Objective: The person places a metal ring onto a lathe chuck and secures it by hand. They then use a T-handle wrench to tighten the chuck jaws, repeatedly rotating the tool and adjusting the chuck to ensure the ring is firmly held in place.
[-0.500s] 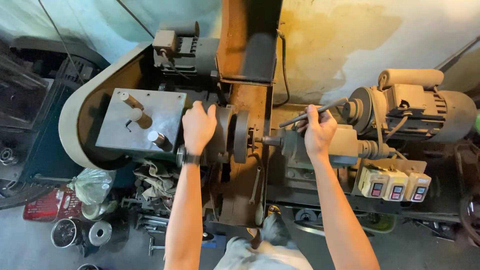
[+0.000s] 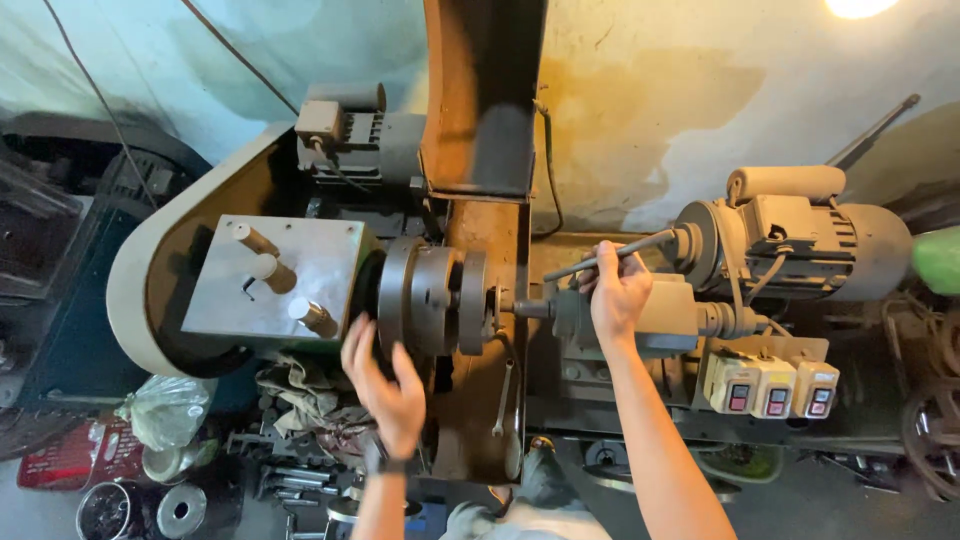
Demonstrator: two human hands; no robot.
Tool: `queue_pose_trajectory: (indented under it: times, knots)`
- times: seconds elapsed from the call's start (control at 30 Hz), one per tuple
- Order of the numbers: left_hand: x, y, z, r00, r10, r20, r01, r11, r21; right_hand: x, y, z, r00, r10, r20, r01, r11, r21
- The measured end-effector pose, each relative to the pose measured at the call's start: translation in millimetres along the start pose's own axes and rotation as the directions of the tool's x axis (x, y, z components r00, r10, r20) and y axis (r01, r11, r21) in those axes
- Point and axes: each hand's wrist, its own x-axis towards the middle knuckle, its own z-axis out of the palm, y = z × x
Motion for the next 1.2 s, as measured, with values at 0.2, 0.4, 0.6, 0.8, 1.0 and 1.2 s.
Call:
queue_pose_trajectory:
  times: [0.2, 0.4, 0.6, 0.8, 1.0, 1.2]
  knots:
    - [132.1, 6.6, 57.6, 0.915, 0.073, 0.396, -0.129, 0.985, 0.115, -4.6, -9.7, -1.7, 0.999, 0.053, 0.006, -0.053, 0.999, 0.001]
    - [47.8, -4.3, 29.3, 0.832, -0.372, 0.412, 0.33, 0.928, 0.171, -2.7, -5.5, -2.0, 0.997, 0.016, 0.07, -0.013, 0.999, -0.048]
    - [-89.5, -75.6, 23.6, 0.945, -0.315, 0.083, 0.323, 0.94, -0.106, -2.8, -5.1, 1.1, 0.998, -0.012, 0.063, 0.015, 0.999, -0.042]
    - [-7.7, 3.9, 2.3, 0.991, 0.088, -0.1, -0.093, 0.995, -0.047, -2.9, -1.0, -0.9, 0.999, 0.012, 0.053, -0.011, 1.0, -0.008]
    - [113.4, 18.8, 40.0, 0.933, 0.021, 0.358, -0.061, 0.993, 0.1, -2.3, -3.6, -7.5, 0.995, 0.002, 0.099, -0.002, 1.0, 0.001]
    - [44.7, -2.7, 19.6, 0.932, -0.277, 0.233, 0.283, 0.959, 0.011, 0.5, -6.3, -7.2, 0.996, 0.005, 0.093, -0.002, 0.999, -0.032]
